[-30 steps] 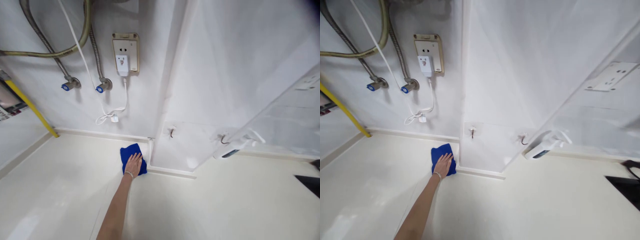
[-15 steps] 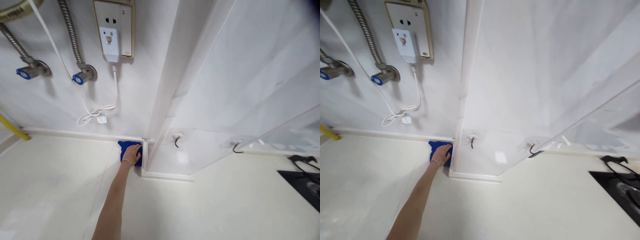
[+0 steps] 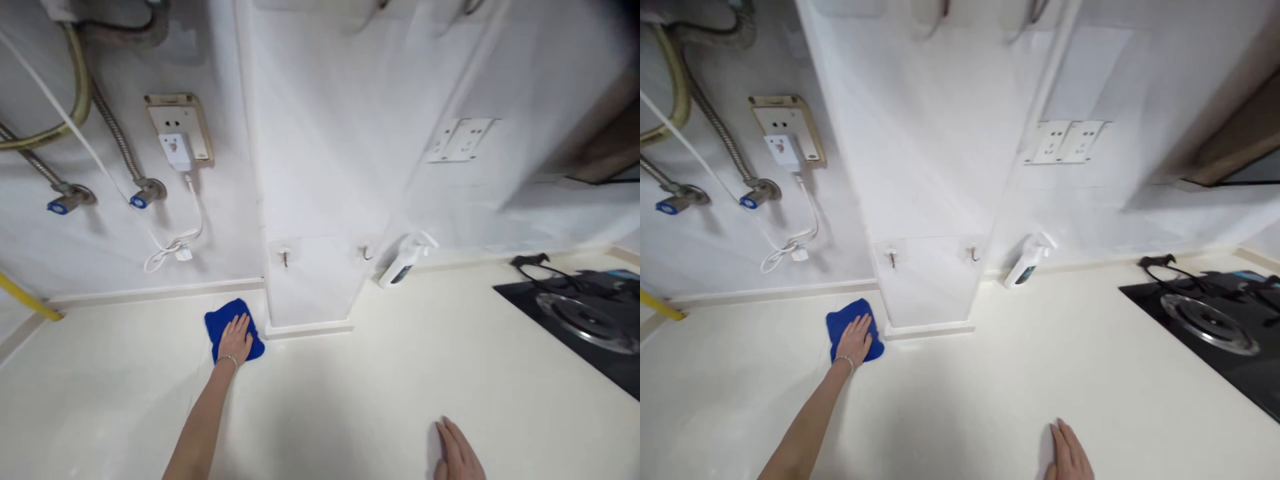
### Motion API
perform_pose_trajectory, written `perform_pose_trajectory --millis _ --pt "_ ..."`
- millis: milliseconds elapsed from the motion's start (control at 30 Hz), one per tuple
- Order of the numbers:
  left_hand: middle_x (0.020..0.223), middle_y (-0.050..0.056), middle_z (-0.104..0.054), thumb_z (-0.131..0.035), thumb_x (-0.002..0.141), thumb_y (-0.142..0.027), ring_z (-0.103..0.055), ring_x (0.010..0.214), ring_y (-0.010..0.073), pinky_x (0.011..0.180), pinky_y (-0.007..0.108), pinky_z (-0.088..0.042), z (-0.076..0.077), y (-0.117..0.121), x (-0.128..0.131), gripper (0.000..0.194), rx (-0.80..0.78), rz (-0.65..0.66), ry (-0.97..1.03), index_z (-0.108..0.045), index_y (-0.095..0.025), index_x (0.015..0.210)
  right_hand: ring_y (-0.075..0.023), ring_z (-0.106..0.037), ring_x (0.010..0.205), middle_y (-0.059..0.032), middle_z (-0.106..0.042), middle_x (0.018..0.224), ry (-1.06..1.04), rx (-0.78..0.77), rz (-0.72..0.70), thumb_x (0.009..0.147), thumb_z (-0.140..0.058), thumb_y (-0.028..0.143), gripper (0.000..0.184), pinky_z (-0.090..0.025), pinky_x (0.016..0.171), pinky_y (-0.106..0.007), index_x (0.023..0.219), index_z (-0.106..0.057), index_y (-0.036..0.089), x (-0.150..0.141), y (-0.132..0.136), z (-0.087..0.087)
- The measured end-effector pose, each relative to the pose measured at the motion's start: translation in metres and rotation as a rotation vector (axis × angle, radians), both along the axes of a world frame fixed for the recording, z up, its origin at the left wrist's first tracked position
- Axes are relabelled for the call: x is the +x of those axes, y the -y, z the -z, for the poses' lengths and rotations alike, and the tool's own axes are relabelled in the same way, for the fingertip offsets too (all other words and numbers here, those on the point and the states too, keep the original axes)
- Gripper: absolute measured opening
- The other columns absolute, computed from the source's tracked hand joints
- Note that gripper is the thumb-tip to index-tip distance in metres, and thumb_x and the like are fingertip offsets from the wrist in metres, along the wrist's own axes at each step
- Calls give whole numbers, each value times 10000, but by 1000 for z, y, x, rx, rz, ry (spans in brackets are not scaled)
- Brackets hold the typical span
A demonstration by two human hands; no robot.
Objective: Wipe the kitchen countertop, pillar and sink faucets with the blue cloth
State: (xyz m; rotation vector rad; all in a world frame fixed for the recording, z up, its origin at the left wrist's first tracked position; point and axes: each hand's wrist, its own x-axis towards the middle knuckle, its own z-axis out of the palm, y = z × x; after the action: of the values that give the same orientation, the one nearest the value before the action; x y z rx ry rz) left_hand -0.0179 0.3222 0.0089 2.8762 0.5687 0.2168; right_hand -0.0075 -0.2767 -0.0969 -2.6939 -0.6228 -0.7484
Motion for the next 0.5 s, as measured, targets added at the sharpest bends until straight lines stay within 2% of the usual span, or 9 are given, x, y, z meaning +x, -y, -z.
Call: perform_pose_trajectory --millis 133,233,400,500 --pt "1598 132 -370 -255 936 -326 -272 1511 334 1258 544 -245 -3 32 -37 632 40 -104 -82 -384 -55 1492 -339 -443 1366 -194 -484 1435 -45 25 50 793 -394 107 671 -471 1086 -552 1462 -345 137 -9 -19 -18" --pt "1620 148 -320 -213 952 -349 -246 1516 359 1261 554 -229 2 73 -63 653 76 -123 -126 -336 -26 1507 -314 -363 1419 -216 -459 1454 -130 22 96 798 -370 68 624 -427 1130 -530 1422 -384 79 -13 -28 -33" --pt "1603 148 -354 -231 964 -354 -267 1512 346 1251 556 -270 14 175 -104 630 114 22 -89 -362 -53 1503 -310 -301 1455 -218 -432 1495 -221 3 130 827 -365 41 566 -376 1170 -513 1390 -422 34 -13 -30 -44" --pt "1601 142 -361 -266 963 -347 -253 1520 332 1256 561 -272 16 246 -114 618 83 110 -64 -355 -77 1511 -319 -278 1467 -232 -420 1509 -258 11 122 817 -391 44 589 -362 1169 -525 1405 -402 24 -14 -30 -48"
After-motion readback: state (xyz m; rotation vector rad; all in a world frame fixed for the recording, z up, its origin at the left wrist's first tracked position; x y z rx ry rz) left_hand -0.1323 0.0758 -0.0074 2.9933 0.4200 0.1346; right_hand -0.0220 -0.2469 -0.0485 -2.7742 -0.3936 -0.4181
